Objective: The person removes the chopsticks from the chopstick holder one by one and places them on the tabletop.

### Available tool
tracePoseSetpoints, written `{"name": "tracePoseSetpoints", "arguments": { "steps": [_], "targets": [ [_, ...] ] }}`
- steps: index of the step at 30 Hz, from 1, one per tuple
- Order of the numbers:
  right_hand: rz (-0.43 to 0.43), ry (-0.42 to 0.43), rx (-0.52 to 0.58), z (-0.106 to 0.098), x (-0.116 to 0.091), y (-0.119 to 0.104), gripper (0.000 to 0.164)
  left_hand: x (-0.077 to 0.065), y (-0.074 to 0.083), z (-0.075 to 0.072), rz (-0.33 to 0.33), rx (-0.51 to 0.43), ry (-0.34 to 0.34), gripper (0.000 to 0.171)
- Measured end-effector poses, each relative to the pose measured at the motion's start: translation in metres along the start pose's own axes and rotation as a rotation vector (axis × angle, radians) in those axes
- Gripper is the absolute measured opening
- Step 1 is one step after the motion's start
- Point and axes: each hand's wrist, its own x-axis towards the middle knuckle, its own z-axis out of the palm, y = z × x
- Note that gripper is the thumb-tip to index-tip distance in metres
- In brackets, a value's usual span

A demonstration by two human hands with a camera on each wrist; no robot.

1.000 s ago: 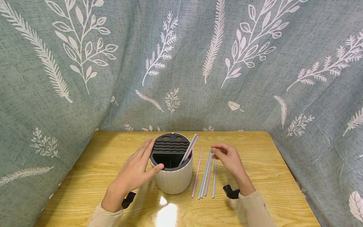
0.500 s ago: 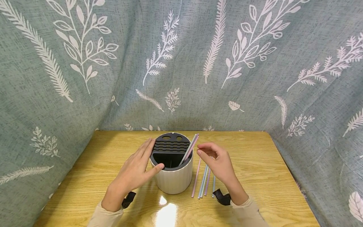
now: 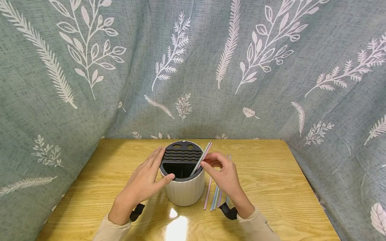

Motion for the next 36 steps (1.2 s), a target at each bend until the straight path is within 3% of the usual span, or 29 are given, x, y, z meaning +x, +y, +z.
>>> {"name": "tracePoseSetpoints", "arguments": {
  "steps": [8, 19, 27, 36],
  "targets": [
    [0.027, 0.047, -0.018, 0.002, 0.002, 0.0, 0.011, 0.0, 0.0, 0.0, -0.005, 0.001, -0.007, 0.094],
    [0.016, 0.12, 0.032, -0.006, 0.008, -0.015, 0.014, 0.0, 0.0, 0.0, -0.001, -0.003, -0.006, 0.094],
    [-0.089, 0.124, 0.219, -0.019, 0.015, -0.026, 0.015, 0.0, 0.0, 0.0, 0.003, -0.014, 0.002, 0.093],
    [-0.216, 0.216, 0.295, -0.039, 0.021, -0.04, 0.015, 0.0, 0.0, 0.0, 0.0, -0.006, -0.004, 0.094]
  ]
}}
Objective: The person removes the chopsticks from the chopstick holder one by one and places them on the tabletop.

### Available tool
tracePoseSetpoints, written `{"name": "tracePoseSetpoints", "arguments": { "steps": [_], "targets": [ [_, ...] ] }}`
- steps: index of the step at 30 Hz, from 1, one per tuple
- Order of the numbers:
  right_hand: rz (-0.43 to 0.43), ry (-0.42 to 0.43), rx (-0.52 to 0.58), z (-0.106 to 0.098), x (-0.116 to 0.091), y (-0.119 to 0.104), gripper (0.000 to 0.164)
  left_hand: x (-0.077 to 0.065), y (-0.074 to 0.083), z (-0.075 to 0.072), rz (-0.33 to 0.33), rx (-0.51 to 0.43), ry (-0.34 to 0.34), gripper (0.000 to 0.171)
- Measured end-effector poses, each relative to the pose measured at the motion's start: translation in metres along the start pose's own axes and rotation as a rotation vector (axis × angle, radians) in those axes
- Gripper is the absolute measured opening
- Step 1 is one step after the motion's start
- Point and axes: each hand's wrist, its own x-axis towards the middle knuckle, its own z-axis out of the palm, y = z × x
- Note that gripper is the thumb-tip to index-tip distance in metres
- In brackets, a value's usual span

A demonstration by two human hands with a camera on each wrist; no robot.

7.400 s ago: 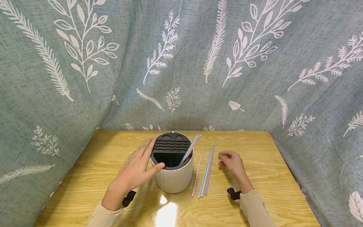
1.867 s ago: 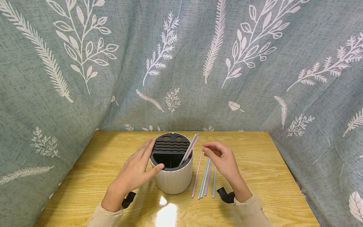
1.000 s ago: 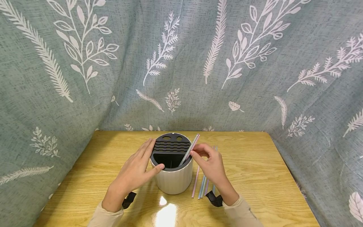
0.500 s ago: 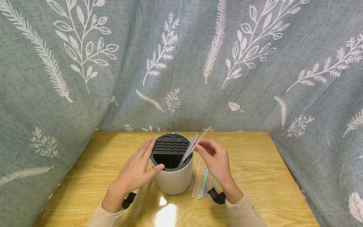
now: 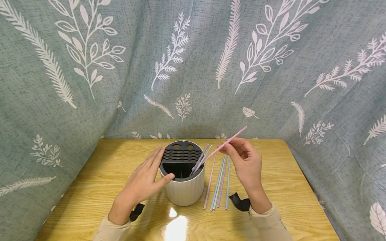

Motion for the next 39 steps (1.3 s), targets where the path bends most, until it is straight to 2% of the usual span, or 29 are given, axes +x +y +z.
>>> {"name": "tracePoseSetpoints", "arguments": {
  "steps": [10, 15, 17, 19, 23, 27, 33, 39],
  "targets": [
    [-0.03, 0.15, 0.309, -0.019, 0.012, -0.016, 0.014, 0.0, 0.0, -0.001, -0.005, 0.0, -0.01, 0.094],
    [-0.027, 0.189, 0.363, -0.032, 0.012, -0.02, 0.013, 0.001, 0.0, -0.001, -0.005, 0.0, -0.013, 0.094],
    [0.022, 0.194, 0.297, -0.038, 0.009, -0.018, 0.012, 0.001, 0.0, -0.002, -0.005, 0.0, -0.012, 0.094],
    [0.11, 0.185, 0.172, -0.045, 0.005, -0.012, 0.013, 0.001, 0.0, -0.002, -0.006, -0.003, -0.011, 0.094],
    [0.355, 0.116, -0.133, -0.061, -0.007, 0.011, 0.02, 0.001, 0.001, -0.001, -0.01, -0.008, -0.015, 0.094],
    [0.56, 0.029, -0.285, -0.074, -0.019, 0.041, 0.025, 0.001, 0.001, -0.001, -0.008, -0.01, -0.021, 0.095],
    [0.788, -0.019, -0.362, -0.083, -0.032, 0.079, 0.03, 0.001, 0.001, -0.001, -0.009, -0.012, -0.018, 0.094],
    [0.903, -0.067, -0.362, -0.09, -0.043, 0.109, 0.034, 0.001, 0.0, -0.002, -0.014, -0.017, -0.023, 0.094]
  ]
}}
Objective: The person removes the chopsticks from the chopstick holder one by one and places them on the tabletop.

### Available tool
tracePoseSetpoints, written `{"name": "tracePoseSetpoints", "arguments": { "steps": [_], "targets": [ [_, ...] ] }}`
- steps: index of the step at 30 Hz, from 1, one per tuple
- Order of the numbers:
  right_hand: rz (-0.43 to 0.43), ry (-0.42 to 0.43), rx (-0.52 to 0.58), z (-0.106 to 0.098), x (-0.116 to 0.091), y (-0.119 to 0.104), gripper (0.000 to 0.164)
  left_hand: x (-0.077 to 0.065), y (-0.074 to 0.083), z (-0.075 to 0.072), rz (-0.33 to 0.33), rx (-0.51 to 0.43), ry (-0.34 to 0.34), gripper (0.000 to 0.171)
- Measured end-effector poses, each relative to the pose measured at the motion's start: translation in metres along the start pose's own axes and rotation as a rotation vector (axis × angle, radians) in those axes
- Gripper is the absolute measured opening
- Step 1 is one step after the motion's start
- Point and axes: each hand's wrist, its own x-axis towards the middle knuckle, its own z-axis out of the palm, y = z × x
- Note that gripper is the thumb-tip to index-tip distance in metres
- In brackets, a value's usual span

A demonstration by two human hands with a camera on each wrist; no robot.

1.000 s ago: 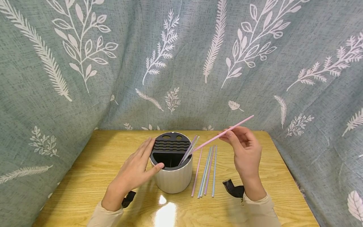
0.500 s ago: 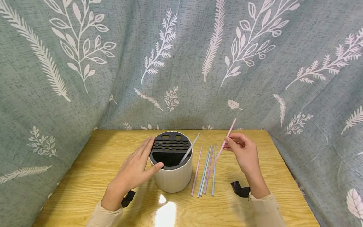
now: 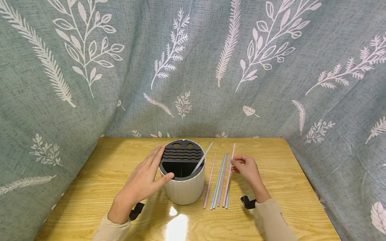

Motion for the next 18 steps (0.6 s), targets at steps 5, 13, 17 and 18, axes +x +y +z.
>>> {"name": "tracePoseSetpoints", "arguments": {
  "steps": [5, 13, 17, 18],
  "targets": [
    [0.034, -0.009, -0.021, 0.005, 0.01, 0.016, 0.034, 0.0, 0.0, 0.0, -0.004, -0.002, -0.001, 0.094],
    [0.066, 0.006, -0.019, 0.008, 0.015, 0.023, 0.032, 0.0, 0.0, 0.001, -0.01, 0.001, -0.003, 0.094],
    [0.062, 0.01, -0.017, 0.006, 0.014, 0.024, 0.032, 0.0, -0.001, 0.001, -0.009, 0.001, -0.002, 0.094],
    [0.059, 0.007, -0.021, 0.005, 0.013, 0.024, 0.032, 0.0, 0.0, 0.001, -0.009, 0.001, -0.002, 0.094]
  ]
}}
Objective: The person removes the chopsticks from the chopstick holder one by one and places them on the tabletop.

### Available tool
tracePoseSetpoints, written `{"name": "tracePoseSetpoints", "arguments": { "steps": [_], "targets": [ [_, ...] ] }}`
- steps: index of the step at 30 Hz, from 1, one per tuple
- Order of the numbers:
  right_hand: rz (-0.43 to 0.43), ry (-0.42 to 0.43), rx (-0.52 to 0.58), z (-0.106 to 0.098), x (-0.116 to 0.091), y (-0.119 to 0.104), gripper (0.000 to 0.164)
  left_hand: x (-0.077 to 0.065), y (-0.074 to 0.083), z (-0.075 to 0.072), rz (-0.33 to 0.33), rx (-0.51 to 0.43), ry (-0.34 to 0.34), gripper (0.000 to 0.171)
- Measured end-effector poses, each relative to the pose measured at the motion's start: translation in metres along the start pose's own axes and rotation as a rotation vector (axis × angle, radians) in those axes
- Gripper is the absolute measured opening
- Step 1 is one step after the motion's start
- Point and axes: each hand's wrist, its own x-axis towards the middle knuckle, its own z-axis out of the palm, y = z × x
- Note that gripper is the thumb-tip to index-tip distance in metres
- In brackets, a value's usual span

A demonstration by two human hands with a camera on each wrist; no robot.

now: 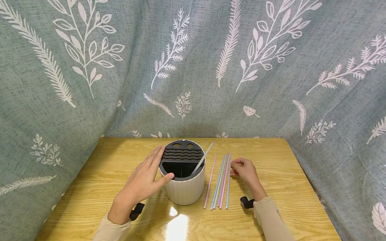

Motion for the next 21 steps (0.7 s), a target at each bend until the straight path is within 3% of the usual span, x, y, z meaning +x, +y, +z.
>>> {"name": "tracePoseSetpoints", "arguments": {
  "steps": [11, 16, 21],
  "targets": [
    [-0.098, -0.004, 0.01, 0.002, -0.011, -0.018, 0.038, 0.0, 0.0, 0.0, 0.003, 0.006, -0.003, 0.094],
    [-0.217, -0.01, 0.023, 0.013, -0.024, -0.042, 0.039, 0.0, -0.001, 0.0, 0.002, 0.006, -0.003, 0.094],
    [-0.379, -0.017, 0.059, 0.026, -0.043, -0.067, 0.03, 0.0, -0.001, 0.0, 0.003, 0.006, 0.0, 0.094]
  ]
}}
